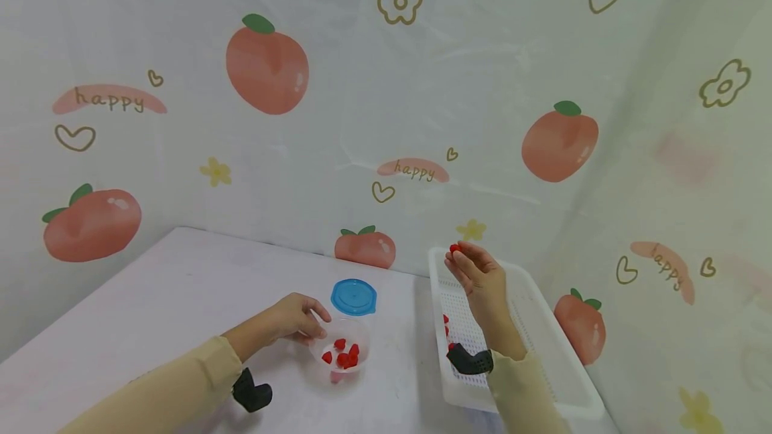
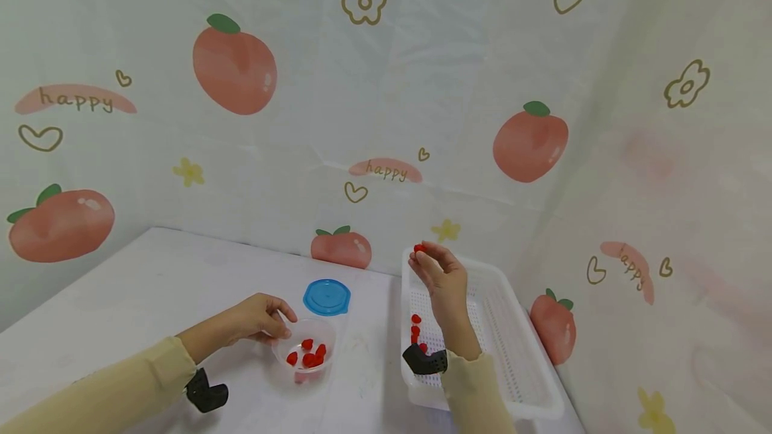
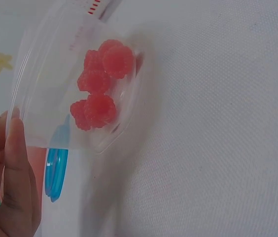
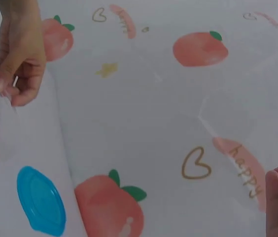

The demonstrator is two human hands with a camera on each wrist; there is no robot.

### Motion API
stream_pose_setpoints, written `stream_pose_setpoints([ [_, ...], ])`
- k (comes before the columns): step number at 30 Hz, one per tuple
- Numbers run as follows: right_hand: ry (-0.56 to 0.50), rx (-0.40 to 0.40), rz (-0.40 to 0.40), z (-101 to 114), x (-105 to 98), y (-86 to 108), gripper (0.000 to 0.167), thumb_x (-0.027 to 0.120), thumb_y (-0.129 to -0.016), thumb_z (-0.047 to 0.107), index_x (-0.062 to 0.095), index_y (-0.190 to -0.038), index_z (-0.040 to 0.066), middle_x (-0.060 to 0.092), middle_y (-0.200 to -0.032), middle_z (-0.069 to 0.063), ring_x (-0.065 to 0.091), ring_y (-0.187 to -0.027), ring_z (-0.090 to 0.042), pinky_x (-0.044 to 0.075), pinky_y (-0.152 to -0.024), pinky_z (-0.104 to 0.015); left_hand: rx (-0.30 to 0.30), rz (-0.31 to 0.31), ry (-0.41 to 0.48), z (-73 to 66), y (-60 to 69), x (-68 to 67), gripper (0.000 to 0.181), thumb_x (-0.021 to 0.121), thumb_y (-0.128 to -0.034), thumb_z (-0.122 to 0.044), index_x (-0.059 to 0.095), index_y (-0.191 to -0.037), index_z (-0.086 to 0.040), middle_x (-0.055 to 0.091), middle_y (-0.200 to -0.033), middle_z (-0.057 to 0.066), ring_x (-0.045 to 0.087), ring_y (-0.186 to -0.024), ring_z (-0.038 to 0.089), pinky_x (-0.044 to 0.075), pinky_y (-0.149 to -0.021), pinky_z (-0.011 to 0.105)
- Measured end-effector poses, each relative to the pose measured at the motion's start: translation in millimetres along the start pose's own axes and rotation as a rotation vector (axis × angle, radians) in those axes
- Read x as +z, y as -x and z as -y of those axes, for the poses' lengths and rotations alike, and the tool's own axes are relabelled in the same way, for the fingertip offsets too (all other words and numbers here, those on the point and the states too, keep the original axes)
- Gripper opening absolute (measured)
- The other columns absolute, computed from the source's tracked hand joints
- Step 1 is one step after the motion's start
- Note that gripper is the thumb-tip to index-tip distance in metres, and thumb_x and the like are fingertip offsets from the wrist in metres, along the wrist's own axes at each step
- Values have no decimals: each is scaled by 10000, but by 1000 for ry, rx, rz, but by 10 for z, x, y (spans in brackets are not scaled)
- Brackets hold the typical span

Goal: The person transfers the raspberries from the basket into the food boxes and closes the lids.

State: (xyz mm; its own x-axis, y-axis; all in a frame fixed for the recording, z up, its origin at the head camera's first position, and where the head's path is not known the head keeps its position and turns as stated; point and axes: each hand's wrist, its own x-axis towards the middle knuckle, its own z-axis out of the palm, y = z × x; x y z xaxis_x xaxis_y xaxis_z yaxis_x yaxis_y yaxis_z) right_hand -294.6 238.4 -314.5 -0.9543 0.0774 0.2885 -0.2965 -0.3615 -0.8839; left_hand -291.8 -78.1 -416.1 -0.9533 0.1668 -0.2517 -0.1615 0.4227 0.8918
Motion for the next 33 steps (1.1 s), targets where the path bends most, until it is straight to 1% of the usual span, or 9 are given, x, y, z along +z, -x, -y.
stream_pose_setpoints([
  [8,15,21,-2,-92,254,185,265,581,-908,-86,697,-969,144,659,-981,-23,699,-852,-145,557,-864,-288,12,-3,-4,-16,36,5,230,789,-774,-58,688,-980,-48,612,-795,97,563,-616,199,557,-590,250],
  [12,33,24,36,-171,342,283,261,592,-902,-82,699,-991,139,664,-969,-27,701,-853,-156,555,-874,-304,12,-10,-12,-19,38,11,228,788,-777,-59,688,-982,-47,612,-797,97,561,-613,200,556,-590,249],
  [15,79,30,73,-251,387,355,259,601,-902,-66,699,-992,156,662,-966,-30,701,-865,-158,553,-874,-310,9,-7,-7,-9,28,7,230,788,-775,-57,688,-982,-46,613,-800,99,561,-610,199,555,-587,246],
  [18,133,54,109,-330,428,425,239,615,-901,-44,696,-980,166,657,-970,-44,707,-877,-165,555,-865,-320,5,-2,6,-1,17,4,224,789,-772,-52,691,-974,-51,617,-803,102,564,-610,200,555,-585,246],
  [20,170,73,127,-380,456,471,207,632,-896,-25,694,-993,147,659,-975,-54,711,-886,-180,558,-856,-326,0,-1,10,3,10,4,221,790,-769,-48,693,-968,-56,618,-804,102,568,-613,200,556,-585,247],
  [23,230,100,160,-457,489,543,177,671,-879,16,677,-1046,75,664,-985,-73,708,-898,-196,561,-851,-329,1,-1,10,6,4,3,220,791,-768,-48,694,-965,-58,616,-804,102,573,-621,201,558,-587,250],
  [28,344,158,199,-623,513,667,329,718,-866,121,617,-1142,-26,669,-1047,-93,690,-962,-230,556,-864,-295,11,4,2,16,10,-4,232,797,-766,-62,691,-972,-54,614,-800,102,574,-632,203,557,-588,248],
  [30,374,178,212,-710,508,707,355,722,-865,136,608,-1153,-38,666,-1074,-103,682,-980,-240,554,-869,-279,13,5,0,19,12,-3,234,799,-765,-65,691,-972,-54,613,-798,102,573,-632,205,557,-587,248],
  [33,407,199,234,-831,500,770,351,714,-873,136,610,-1159,-39,666,-1095,-125,675,-984,-232,552,-871,-264,14,6,-3,22,10,-3,238,798,-766,-64,690,-977,-51,612,-799,100,571,-629,205,558,-588,250],
])
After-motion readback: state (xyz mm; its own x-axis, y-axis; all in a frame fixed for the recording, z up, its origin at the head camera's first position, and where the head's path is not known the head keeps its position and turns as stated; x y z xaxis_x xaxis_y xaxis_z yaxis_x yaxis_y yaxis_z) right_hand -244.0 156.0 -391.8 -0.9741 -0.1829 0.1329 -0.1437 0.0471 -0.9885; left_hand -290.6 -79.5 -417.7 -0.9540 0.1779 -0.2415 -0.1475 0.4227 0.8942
